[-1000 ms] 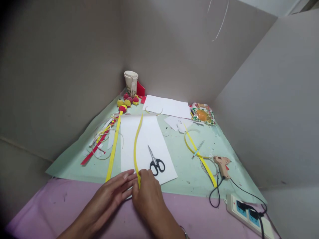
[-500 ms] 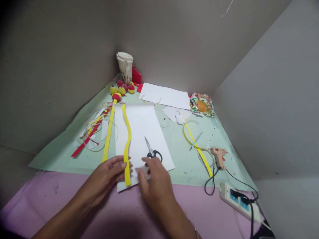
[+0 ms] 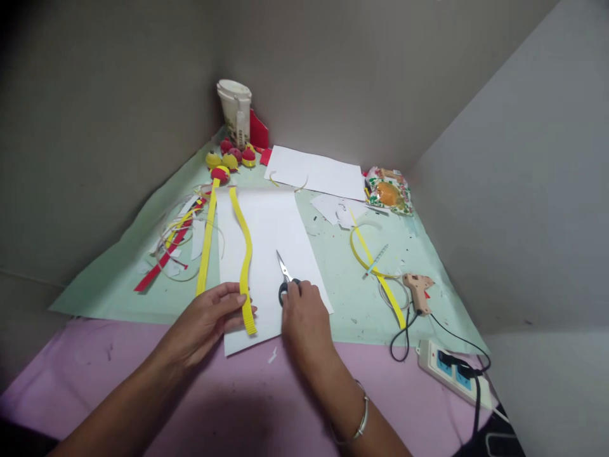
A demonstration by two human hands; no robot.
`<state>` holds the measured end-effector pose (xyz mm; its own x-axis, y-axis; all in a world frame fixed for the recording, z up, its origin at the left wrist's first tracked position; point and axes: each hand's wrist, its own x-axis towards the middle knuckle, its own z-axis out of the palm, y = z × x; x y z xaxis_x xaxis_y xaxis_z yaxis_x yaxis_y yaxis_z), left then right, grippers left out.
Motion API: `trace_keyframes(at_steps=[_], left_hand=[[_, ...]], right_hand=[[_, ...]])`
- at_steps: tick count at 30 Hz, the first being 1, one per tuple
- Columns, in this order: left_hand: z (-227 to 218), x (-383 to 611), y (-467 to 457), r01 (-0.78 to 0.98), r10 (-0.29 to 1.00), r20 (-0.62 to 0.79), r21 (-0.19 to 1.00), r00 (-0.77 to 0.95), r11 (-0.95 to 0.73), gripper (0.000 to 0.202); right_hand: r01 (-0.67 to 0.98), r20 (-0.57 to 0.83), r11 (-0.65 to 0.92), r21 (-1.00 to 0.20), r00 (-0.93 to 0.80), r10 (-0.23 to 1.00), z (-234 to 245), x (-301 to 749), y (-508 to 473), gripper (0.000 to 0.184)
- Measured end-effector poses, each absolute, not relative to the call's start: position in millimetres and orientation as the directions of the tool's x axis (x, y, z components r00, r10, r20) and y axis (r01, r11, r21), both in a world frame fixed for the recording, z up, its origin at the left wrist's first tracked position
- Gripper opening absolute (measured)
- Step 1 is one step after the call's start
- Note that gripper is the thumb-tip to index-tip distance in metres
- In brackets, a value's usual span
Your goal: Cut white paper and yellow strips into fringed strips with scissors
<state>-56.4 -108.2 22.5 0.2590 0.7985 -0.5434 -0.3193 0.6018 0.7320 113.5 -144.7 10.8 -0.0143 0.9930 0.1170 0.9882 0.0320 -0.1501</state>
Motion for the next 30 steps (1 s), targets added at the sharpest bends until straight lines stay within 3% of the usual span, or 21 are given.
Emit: trace_keyframes(at_steps=[4, 6, 8, 10, 12, 14, 16, 18, 30], left_hand=[[22.5, -55.2, -106.7, -0.317, 0.813, -0.523, 0.749, 0.257, 0.582, 0.016], [22.1, -55.4, -106.2, -0.317, 0.815, -0.519, 0.751, 0.259, 0.579, 0.017], [21.1, -56.4, -106.0, -0.320, 0.817, -0.515, 0.752, 0.260, 0.576, 0.017], [19.9, -57.7, -106.1, -0.319, 0.818, -0.512, 0.754, 0.261, 0.574, 0.017], [19.0, -58.8, -106.1, -0.322, 0.816, -0.515, 0.750, 0.263, 0.577, 0.017], [18.9, -59.0, -106.0, -0.333, 0.810, -0.522, 0.739, 0.267, 0.586, 0.016], [19.5, -58.4, -105.8, -0.349, 0.807, -0.524, 0.728, 0.272, 0.591, 0.014], [20.3, -57.5, -105.9, -0.362, 0.806, -0.521, 0.720, 0.281, 0.592, 0.012], [26.6, -53.6, -110.7, -0.357, 0.861, -0.463, 0.783, 0.212, 0.509, 0.017]], right_hand=[[0.993, -0.006, -0.033, -0.110, 0.032, 0.999, 17.3, 117.7, -139.2, 0.027], [0.987, -0.038, -0.057, -0.152, 0.052, 0.998, 22.4, 120.4, -138.7, 0.029], [0.954, -0.028, -0.067, -0.292, 0.062, 0.998, 26.9, 124.7, -141.8, 0.032], [0.850, -0.007, -0.064, -0.523, 0.071, 0.997, 29.1, 129.9, -149.5, 0.035], [0.635, -0.074, -0.115, -0.764, 0.091, 0.993, 28.9, 134.0, -160.7, 0.037], [0.350, -0.238, -0.246, -0.904, 0.066, 0.969, 27.6, 135.6, -172.8, 0.039], [0.134, -0.361, -0.359, -0.924, 0.006, 0.932, 26.4, 134.0, -182.9, 0.043], [0.035, -0.416, -0.415, -0.909, -0.040, 0.908, 25.9, 130.2, -189.6, 0.042], [-0.035, -0.381, -0.383, -0.923, -0.050, 0.923, 29.7, 114.3, -203.6, 0.036]])
